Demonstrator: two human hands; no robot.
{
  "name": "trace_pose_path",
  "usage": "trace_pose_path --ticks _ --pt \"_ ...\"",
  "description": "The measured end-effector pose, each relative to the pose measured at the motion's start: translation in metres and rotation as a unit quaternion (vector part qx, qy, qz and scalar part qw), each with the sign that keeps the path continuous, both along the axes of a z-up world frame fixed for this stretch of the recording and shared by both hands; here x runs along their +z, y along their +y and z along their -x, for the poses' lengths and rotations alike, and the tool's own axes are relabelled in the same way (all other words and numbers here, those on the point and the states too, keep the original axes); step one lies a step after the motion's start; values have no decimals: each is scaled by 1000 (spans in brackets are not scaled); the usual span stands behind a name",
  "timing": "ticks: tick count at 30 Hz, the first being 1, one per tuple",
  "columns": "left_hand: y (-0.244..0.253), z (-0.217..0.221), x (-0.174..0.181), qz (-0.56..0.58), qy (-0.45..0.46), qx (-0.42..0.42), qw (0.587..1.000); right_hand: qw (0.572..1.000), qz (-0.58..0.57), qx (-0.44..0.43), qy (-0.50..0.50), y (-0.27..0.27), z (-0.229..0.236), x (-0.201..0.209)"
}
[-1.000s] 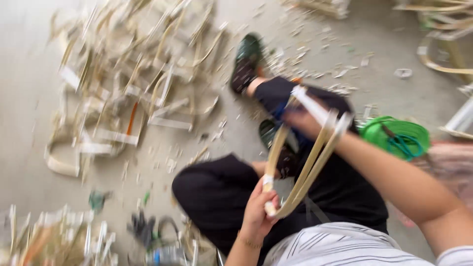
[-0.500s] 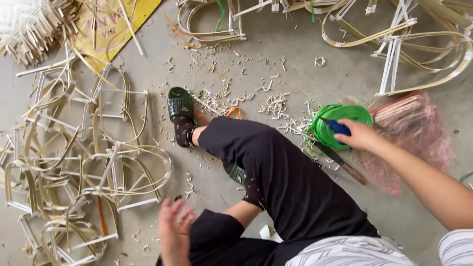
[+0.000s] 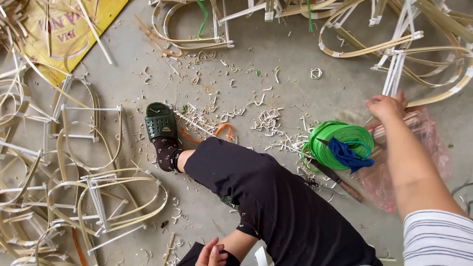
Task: Manually assemble and secure bamboo or wooden strips into structural components for furniture manufacturing.
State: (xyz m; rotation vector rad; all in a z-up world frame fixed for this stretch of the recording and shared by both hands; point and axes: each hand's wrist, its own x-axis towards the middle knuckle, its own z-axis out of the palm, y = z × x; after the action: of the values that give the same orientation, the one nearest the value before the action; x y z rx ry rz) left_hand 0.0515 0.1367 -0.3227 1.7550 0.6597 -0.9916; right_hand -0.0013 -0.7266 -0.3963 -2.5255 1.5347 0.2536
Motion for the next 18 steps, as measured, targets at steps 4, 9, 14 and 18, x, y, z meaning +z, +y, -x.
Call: trace_pose_path --ticks 4,9,14,18 --pt "-17 -7 32 -2 -7 -4 1000 990 37 80 -111 8 -8 -2" --pt "-83 -41 88 -22 -45 -21 999 911 -91 98 -391 141 -104 222" --pt "-191 -96 236 110 -256 20 960 584 -564 210 -545 228 -90 385" --pt "-223 -112 298 101 -437 -60 892 424 -776 201 -421 270 -78 427"
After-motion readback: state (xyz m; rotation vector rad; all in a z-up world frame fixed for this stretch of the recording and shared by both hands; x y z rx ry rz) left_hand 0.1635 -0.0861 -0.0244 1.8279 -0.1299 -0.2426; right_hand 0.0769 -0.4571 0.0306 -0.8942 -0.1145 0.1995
